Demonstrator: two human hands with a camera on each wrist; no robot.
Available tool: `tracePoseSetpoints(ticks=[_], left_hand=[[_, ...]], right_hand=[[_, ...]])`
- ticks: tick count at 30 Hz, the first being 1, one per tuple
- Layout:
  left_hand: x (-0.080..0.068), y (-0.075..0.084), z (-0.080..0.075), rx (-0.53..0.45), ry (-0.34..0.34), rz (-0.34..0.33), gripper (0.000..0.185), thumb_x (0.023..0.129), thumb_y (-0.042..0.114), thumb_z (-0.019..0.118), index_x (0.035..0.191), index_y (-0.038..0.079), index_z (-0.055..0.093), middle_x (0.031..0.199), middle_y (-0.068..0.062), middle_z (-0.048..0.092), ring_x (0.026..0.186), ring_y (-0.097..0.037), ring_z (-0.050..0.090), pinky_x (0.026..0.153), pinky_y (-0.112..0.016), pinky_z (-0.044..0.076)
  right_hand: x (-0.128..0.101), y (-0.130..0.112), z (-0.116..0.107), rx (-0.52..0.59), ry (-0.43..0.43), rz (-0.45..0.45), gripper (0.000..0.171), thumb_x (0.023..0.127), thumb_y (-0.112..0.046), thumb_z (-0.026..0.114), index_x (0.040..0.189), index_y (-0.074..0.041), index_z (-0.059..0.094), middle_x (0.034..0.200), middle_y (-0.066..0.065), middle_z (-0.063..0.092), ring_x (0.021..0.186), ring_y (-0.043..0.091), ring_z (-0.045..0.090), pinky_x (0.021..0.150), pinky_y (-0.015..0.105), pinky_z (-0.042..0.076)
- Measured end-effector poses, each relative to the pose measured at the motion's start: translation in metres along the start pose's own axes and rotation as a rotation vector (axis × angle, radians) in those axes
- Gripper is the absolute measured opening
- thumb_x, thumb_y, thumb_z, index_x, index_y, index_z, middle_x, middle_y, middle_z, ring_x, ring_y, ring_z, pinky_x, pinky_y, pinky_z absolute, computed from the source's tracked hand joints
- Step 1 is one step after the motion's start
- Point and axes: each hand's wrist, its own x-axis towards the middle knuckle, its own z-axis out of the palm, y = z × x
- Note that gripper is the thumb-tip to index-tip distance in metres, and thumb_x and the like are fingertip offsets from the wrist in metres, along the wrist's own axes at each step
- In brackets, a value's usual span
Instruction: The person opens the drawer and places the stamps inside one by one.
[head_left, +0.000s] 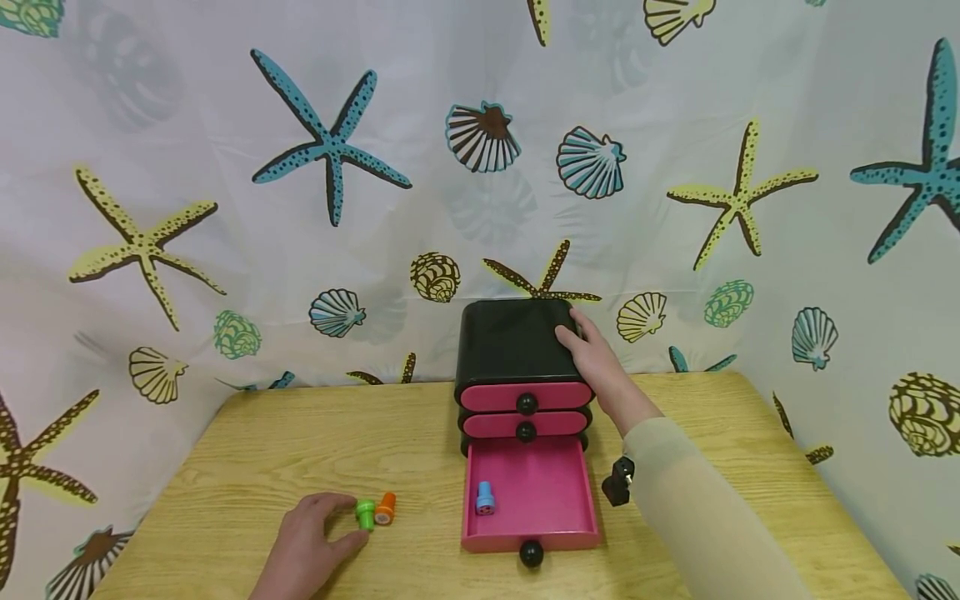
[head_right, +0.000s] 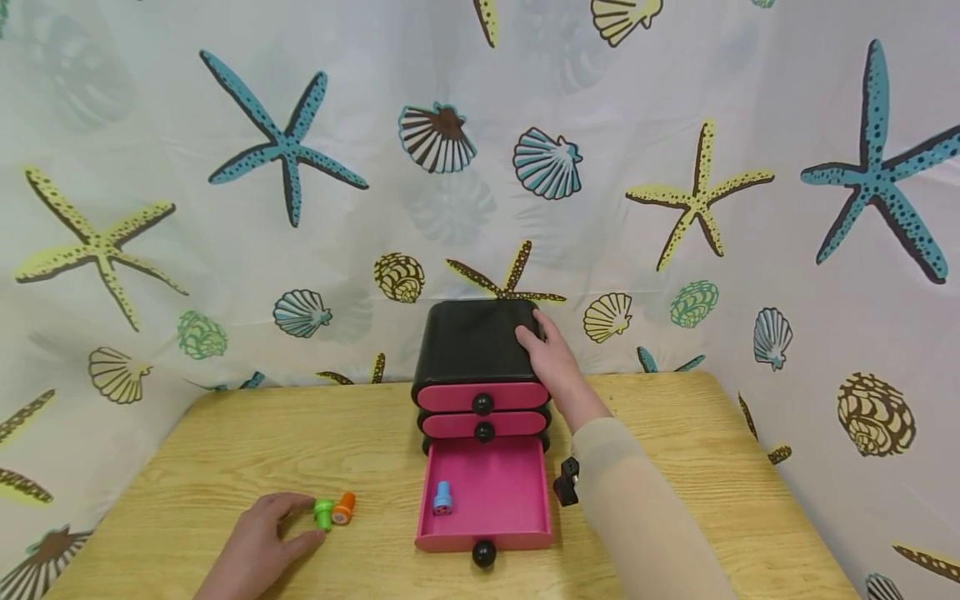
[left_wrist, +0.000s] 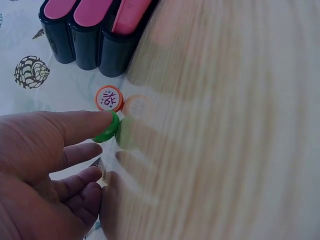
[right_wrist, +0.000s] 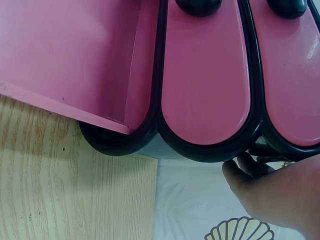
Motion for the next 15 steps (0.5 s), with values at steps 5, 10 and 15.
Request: tracePoseSetpoints(ticks=[5,10,15], left_hand=[[-0.0002,0.0012,0.0001,-0.006,0.004,0.012,0.053,0.092,0.031,0.093,0.132,0.001,0.074,0.138,-0.023,0.066,0.134,-0.053,0.056,0.112,-0.073,0.043],[-0.0008,0.0015,0.0013,-0.004,0.016,0.02,0.051,0.092,0.031,0.093,0.129,0.001,0.075,0.136,-0.022,0.067,0.133,-0.053,0.056,0.111,-0.073,0.043],[-0.0012,0.0014,0.0025,0.012,0.029,0.022,0.049,0.092,0.029,0.093,0.127,0.001,0.075,0.135,-0.022,0.067,0.132,-0.053,0.056,0.111,-0.073,0.043]], right_hand=[[0.0008,0.0003,0.0,0.001,0.005,0.002,0.072,0.118,-0.046,0.048,0.179,-0.026,0.015,0.185,0.009,0.008,0.17,0.034,0.009,0.133,0.059,0.018],[0.0017,0.0015,0.0002,-0.001,0.008,0.003,0.072,0.118,-0.046,0.048,0.179,-0.026,0.016,0.185,0.009,0.008,0.17,0.033,0.007,0.134,0.059,0.017],[0.0024,0.0015,0.0006,-0.002,0.011,-0.002,0.072,0.118,-0.046,0.048,0.179,-0.025,0.016,0.185,0.01,0.008,0.17,0.033,0.006,0.134,0.059,0.017]])
